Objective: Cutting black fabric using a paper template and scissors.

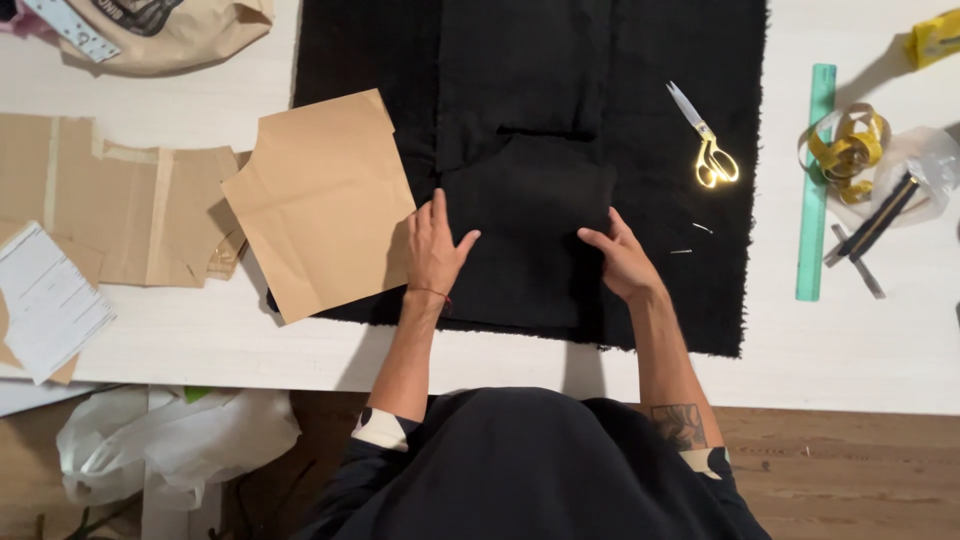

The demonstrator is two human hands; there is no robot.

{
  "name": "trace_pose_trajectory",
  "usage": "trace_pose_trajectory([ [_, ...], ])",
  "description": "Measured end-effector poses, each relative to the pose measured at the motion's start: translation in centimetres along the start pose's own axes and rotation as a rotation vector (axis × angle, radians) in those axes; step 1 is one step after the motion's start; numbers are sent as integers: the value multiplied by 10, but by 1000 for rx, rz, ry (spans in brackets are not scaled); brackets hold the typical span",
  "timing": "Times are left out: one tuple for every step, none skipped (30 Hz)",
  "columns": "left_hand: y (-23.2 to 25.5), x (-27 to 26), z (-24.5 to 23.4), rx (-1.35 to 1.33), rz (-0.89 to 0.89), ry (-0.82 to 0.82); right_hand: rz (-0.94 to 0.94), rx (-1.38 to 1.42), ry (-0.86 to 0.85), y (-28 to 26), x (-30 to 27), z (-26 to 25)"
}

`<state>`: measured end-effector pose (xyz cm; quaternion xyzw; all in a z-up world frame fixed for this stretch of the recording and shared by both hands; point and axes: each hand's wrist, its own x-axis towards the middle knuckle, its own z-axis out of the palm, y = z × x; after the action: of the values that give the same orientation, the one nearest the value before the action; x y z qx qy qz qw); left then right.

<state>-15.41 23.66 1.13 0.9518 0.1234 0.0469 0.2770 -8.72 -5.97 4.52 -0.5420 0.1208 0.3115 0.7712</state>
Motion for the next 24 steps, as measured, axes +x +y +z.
trace_pose_trajectory([
  [0,1,-5,7,-47,-2,-5,-82,29,1,-1,2],
  [-3,1,-2,6,-37,-6,-11,-78,37,5,-2,-1],
  [-8,1,-1,-85,-70,-35,-27,-191,68,10,0,-3],
  [-13,2,1,-175,-104,-64,-43,-304,100,14,1,-4],
  [-13,2,-1,-172,-105,-66,-41,-302,99,12,-5,1],
  [-13,2,-2,-243,-168,-128,-89,-296,62,9,-10,5],
  [-12,5,-3,-313,-228,-188,-140,-289,23,6,-14,10],
  [-11,3,-10,-310,-228,-186,-141,-287,20,-1,-20,15],
  [-9,2,-16,-513,-134,-147,-163,-290,54,-8,-28,19],
  [-7,1,-21,-715,-38,-108,-185,-293,89,-15,-35,23],
  [1,-1,-31,-715,-34,-110,-188,-292,92,-21,-44,22],
  [10,-3,-41,-897,-43,-182,-214,-340,185,-28,-54,21],
  [19,-3,-50,-1078,-50,-253,-242,-388,277,-36,-62,19],
  [29,-3,-57,-1077,-43,-252,-248,-386,278,-43,-73,11],
  [40,-6,-63,-1171,84,-324,-334,-389,318,-47,-87,2],
  [52,-10,-69,-1261,212,-397,-420,-391,357,-52,-100,-9],
  [70,-14,-81,-1260,213,-406,-420,-387,365,-56,-117,-21],
  [90,-19,-93,-1092,252,-374,-458,-383,334,-60,-135,-34],
  [111,-21,-102,-926,298,-343,-503,-380,308,-67,-152,-49],
  [127,-26,-100,-928,309,-353,-509,-378,320,-72,-167,-60],
  [146,-32,-96,-778,314,-331,-540,-457,303,-78,-185,-73],
  [164,-38,-91,-629,319,-308,-569,-538,286,-83,-204,-86],
  [179,-47,-79,-636,327,-322,-566,-539,304,-90,-223,-96],
  [194,-55,-67,-594,397,-289,-577,-645,379,-96,-241,-107],
])
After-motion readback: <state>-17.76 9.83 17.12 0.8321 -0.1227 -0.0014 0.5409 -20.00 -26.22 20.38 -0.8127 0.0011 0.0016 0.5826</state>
